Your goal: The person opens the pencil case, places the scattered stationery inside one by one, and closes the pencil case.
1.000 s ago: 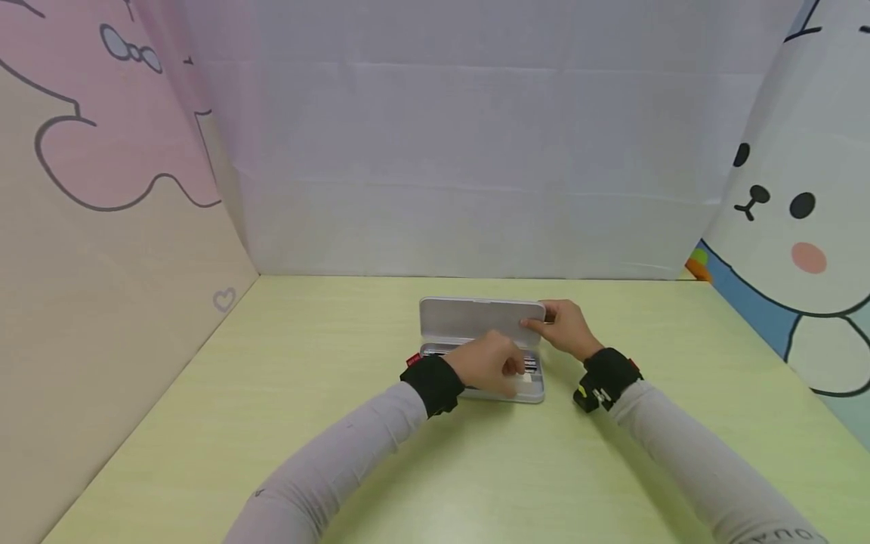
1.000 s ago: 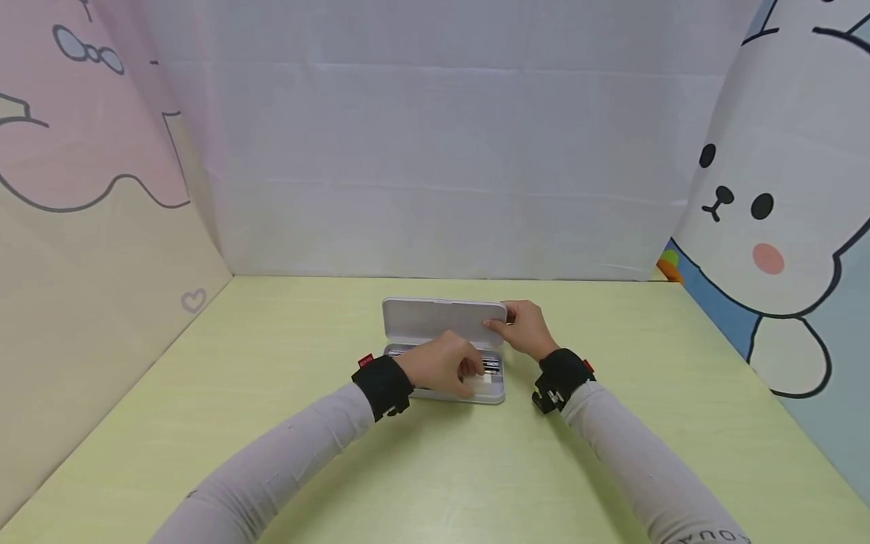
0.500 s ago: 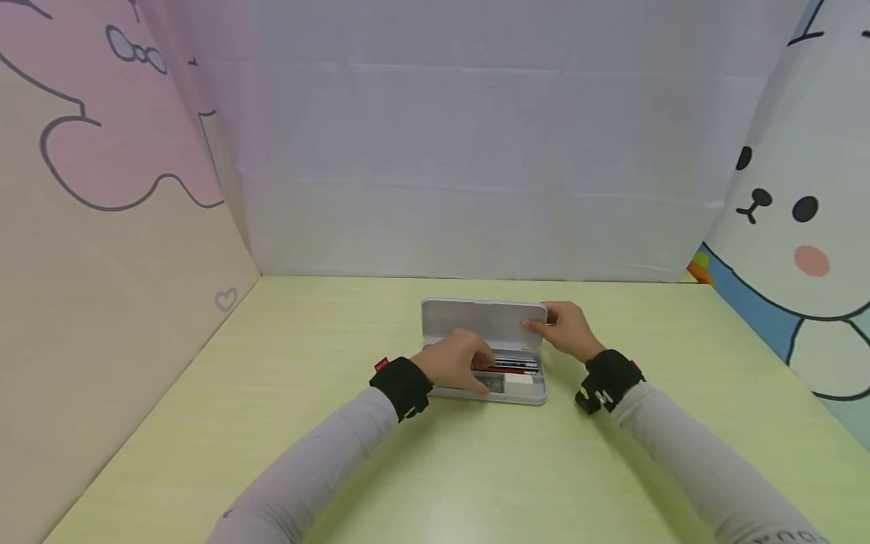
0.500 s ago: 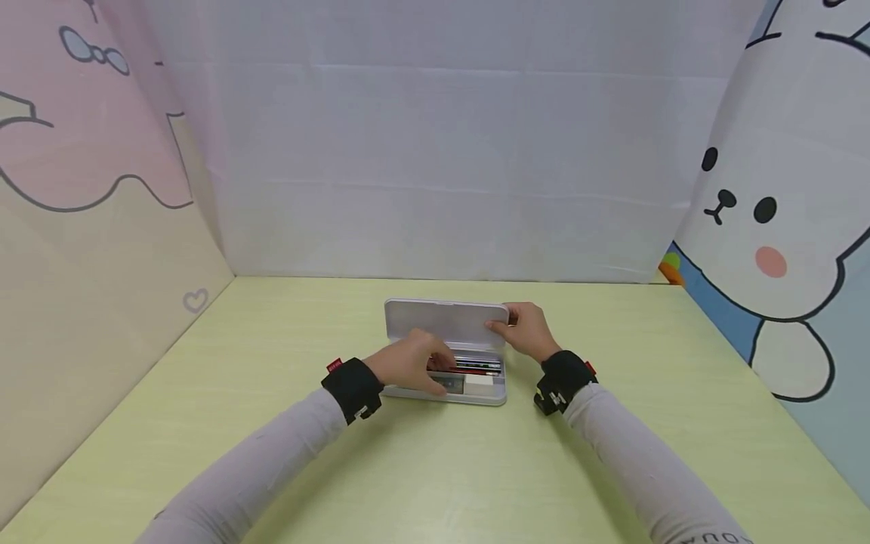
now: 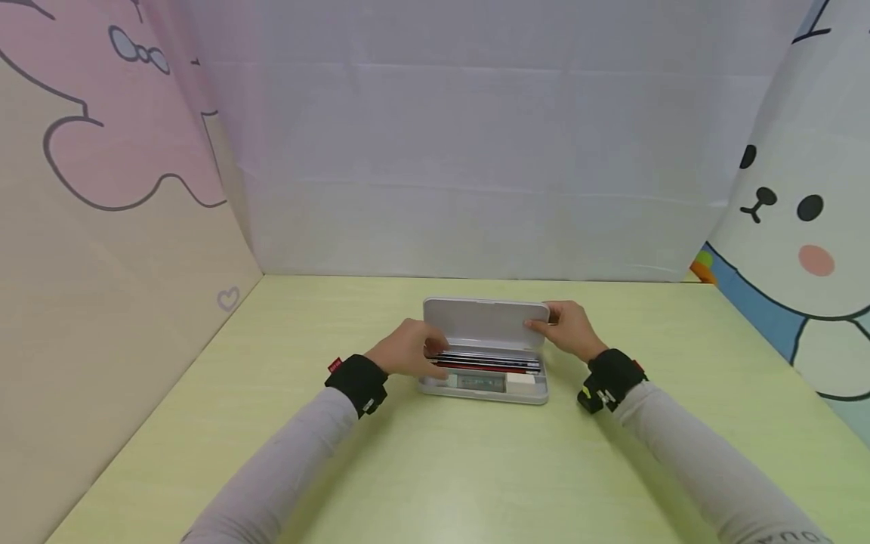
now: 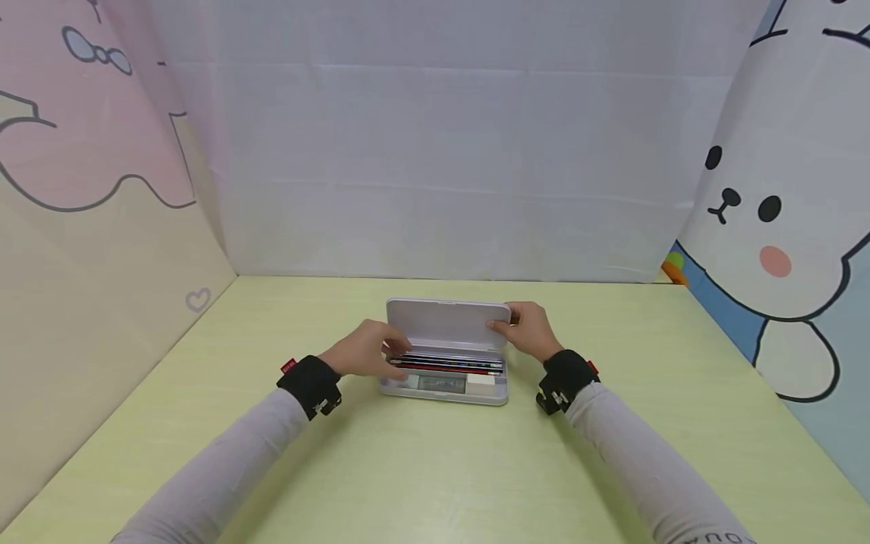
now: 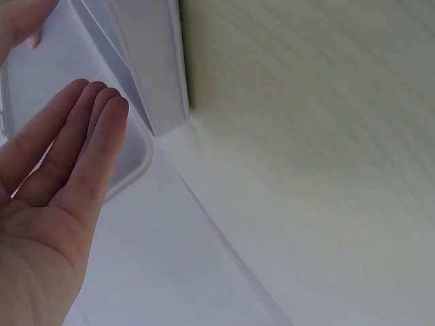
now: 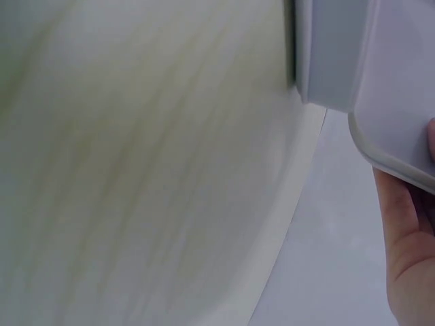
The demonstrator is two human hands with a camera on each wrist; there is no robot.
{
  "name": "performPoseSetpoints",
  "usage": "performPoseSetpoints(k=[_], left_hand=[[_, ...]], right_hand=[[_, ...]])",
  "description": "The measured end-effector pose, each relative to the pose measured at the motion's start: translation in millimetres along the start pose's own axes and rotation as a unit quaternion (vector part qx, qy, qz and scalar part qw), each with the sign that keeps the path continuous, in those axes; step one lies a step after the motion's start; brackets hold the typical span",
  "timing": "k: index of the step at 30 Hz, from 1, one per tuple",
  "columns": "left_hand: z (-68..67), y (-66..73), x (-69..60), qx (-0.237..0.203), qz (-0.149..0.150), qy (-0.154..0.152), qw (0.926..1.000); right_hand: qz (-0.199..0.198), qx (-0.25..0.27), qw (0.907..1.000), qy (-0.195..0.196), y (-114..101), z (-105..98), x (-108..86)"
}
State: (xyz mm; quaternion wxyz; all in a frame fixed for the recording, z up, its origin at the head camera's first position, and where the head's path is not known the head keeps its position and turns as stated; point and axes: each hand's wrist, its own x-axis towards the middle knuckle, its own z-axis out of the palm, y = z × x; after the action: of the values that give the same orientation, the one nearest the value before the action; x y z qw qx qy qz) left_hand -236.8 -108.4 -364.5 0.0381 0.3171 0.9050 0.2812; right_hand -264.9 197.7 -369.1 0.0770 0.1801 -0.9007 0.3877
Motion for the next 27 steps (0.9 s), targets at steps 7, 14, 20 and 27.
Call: performPoseSetpoints(k=[7, 14, 20, 27], left_hand=[[-18.2, -20.0, -2.3, -0.061, -0.064, 0.027, 0.9957], [-25.0, -31.4, 8.2, -0.048, -0.114, 0.102, 0.9871], [-17.6, -44.6, 26.1, -0.108, -0.103, 0.126, 0.9808], [-12.8, -47.2, 38.4, -0.181, -0.079, 0.122, 0.9727]], right_hand=[[-0.008, 0.0, 1.0, 0.0, 0, 0, 0.0], [-0.017, -0.005, 0.9998, 0.004, 0, -2, -1.6], [-0.018, -0.002, 0.9998, 0.006, 1, -3, -1.8], [-0.023, 0.011, 0.9997, 0.004, -1, -1, -2.7]])
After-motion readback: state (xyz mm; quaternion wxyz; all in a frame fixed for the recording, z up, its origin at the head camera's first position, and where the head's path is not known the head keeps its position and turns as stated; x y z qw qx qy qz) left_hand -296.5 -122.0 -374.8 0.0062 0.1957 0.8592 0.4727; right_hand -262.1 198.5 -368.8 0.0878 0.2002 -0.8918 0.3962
